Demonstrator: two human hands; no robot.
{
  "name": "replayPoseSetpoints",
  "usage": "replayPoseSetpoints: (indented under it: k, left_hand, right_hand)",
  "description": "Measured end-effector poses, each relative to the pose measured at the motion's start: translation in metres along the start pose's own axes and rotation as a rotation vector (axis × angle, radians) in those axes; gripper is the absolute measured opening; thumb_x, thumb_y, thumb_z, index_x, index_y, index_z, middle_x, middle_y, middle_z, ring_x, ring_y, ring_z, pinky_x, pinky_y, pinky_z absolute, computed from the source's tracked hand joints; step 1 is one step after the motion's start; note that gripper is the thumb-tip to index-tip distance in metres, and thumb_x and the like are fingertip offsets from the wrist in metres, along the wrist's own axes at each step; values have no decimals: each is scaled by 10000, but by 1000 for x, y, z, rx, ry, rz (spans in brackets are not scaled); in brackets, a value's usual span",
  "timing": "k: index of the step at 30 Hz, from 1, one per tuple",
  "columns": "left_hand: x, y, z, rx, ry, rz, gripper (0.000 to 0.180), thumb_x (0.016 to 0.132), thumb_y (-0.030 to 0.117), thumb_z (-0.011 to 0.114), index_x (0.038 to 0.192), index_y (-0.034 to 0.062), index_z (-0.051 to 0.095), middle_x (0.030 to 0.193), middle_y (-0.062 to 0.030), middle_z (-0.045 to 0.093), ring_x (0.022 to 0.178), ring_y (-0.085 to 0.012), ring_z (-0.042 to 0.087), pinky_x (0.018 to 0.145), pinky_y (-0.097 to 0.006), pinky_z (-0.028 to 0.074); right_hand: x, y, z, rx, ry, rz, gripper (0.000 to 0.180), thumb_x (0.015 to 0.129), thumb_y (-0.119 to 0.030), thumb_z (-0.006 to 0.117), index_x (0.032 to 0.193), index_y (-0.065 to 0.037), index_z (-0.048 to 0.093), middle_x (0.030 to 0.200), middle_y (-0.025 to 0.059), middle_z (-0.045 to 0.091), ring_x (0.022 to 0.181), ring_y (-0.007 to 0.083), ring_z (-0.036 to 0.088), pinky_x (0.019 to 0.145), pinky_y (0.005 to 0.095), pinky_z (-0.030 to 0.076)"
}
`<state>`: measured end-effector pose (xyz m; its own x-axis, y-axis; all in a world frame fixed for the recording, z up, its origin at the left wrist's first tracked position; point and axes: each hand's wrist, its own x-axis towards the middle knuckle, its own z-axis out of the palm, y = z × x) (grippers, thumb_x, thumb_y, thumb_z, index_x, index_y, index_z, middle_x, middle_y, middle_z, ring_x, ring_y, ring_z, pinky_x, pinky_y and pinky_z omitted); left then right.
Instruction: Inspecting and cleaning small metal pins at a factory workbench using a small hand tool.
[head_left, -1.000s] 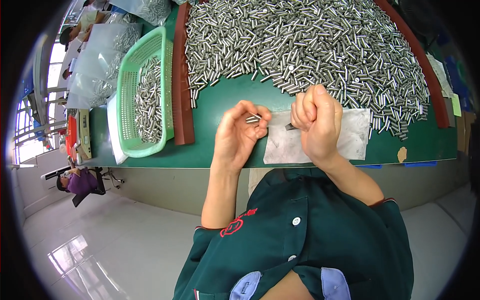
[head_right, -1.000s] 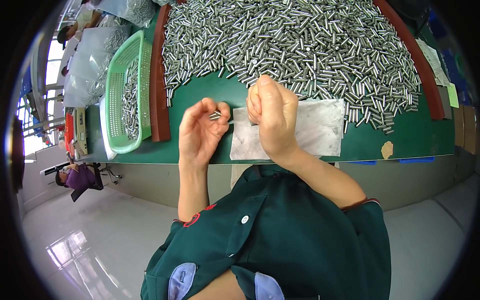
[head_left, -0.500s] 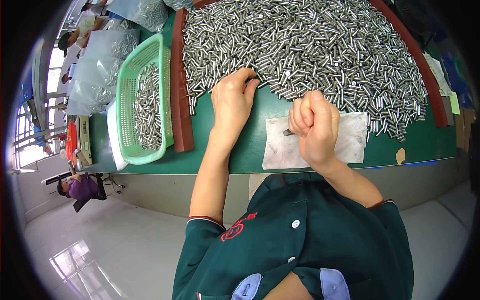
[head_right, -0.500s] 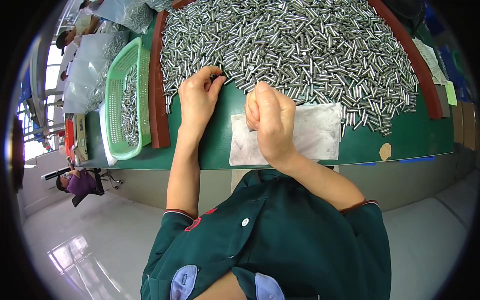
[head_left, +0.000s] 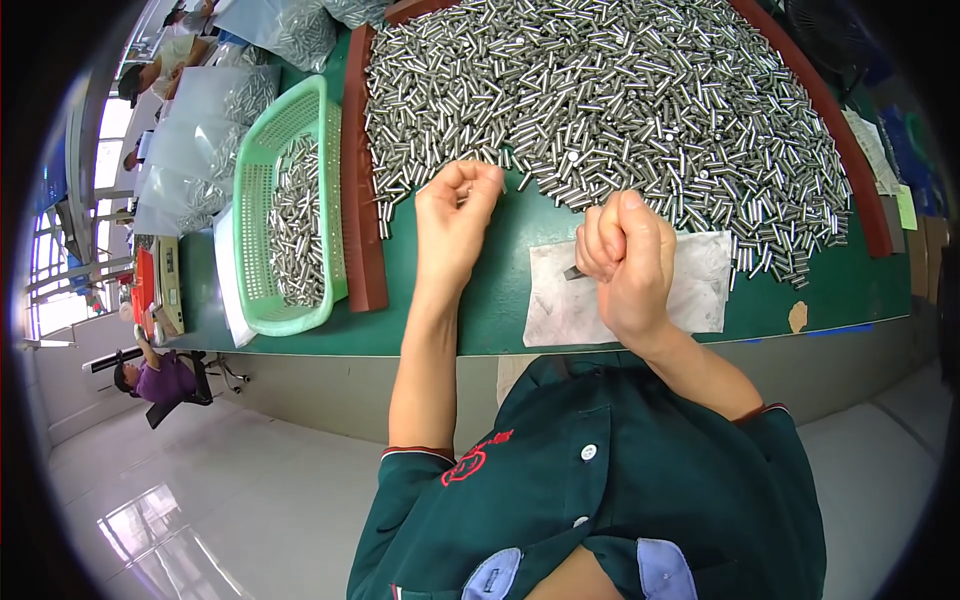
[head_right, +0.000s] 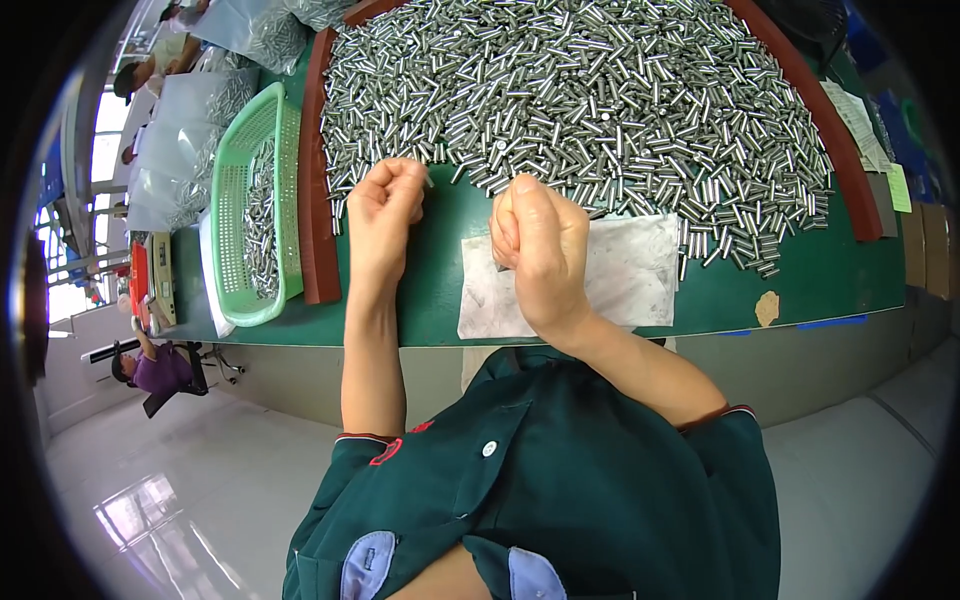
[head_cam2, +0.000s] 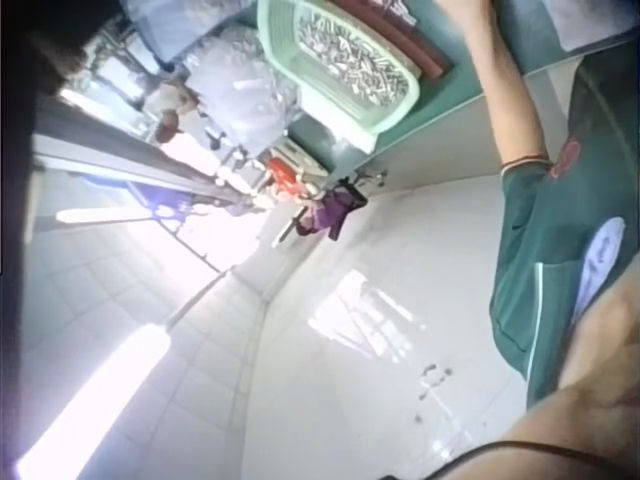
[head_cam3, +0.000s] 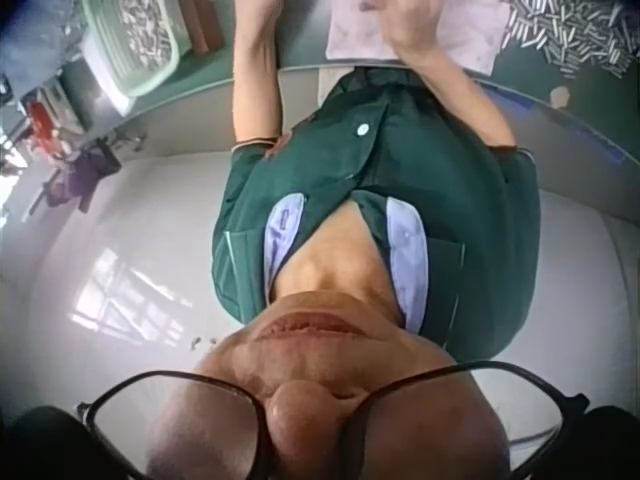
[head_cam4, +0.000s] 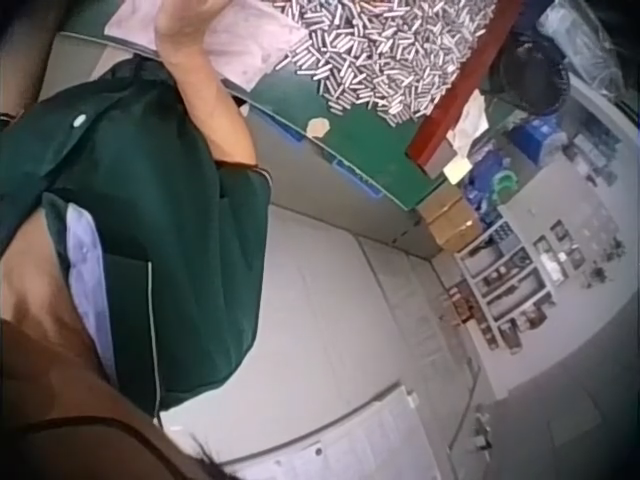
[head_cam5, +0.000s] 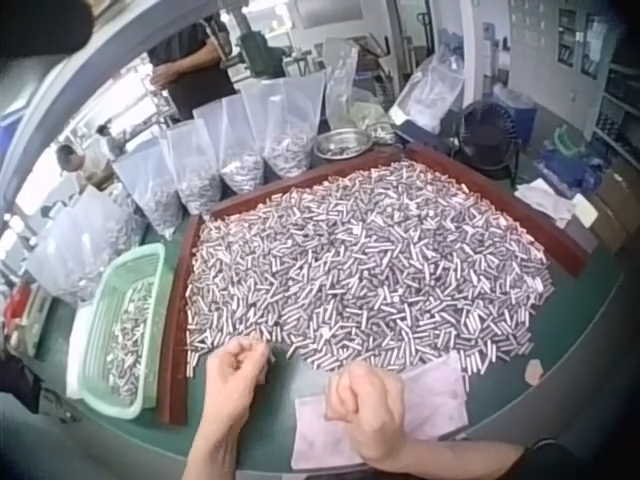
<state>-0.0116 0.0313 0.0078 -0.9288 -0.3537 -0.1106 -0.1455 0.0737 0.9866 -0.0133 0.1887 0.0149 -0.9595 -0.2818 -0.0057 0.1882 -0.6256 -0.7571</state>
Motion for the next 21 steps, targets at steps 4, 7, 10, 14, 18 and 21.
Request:
replayPoseSetpoints:
  k: [4, 7, 10, 14, 18, 21]
  left_hand:
    - [2, -4, -14, -634, -222, -201, 43, 828, 83, 518, 820, 41, 522, 674, -55, 542, 505, -50, 381, 453, -170, 306]
    - [2, -10, -14, -645, -275, -196, 81, 797, 42, 547, 872, 33, 517, 736, -89, 579, 529, -49, 409, 478, -179, 334]
    - [-1, -3, -8, -539, -235, -184, 103, 781, 17, 553, 880, 29, 526, 740, -77, 579, 545, -48, 424, 489, -176, 339]
    - [-4, -3, -4, -402, -187, -140, 118, 769, 9, 564, 883, 22, 535, 751, -68, 583, 558, -46, 433, 497, -171, 341]
    - [-6, -3, -4, -281, -184, -94, 117, 772, 12, 558, 887, 10, 538, 769, -69, 589, 556, -45, 425, 500, -169, 342]
    - [-5, -4, -6, -360, -231, -118, 128, 790, 20, 533, 916, 0, 535, 786, -84, 593, 555, -42, 416, 497, -169, 340]
  right_hand:
    - [0, 0, 0, 32, 0, 13, 373, 893, -187, 312, 541, -65, 296, 473, -10, 295, 426, 52, 233, 394, 213, 200]
    - [1, 0, 0, 35, -2, 6, 373, 893, -187, 312, 541, -66, 293, 473, -11, 293, 424, 52, 231, 390, 214, 195]
    - [1, 0, 1, 37, 2, 12, 371, 893, -187, 311, 541, -68, 289, 473, -12, 292, 423, 52, 229, 388, 214, 192]
    - [2, 0, 0, 34, 5, 23, 371, 893, -187, 308, 541, -70, 286, 472, -12, 292, 421, 53, 227, 386, 216, 190]
    - [1, 0, 1, 36, 9, 26, 373, 893, -192, 307, 541, -71, 286, 470, -10, 293, 421, 54, 225, 385, 217, 189]
    - [2, 0, 1, 34, 10, 27, 374, 893, -196, 307, 540, -71, 287, 470, -9, 294, 421, 55, 223, 385, 217, 189]
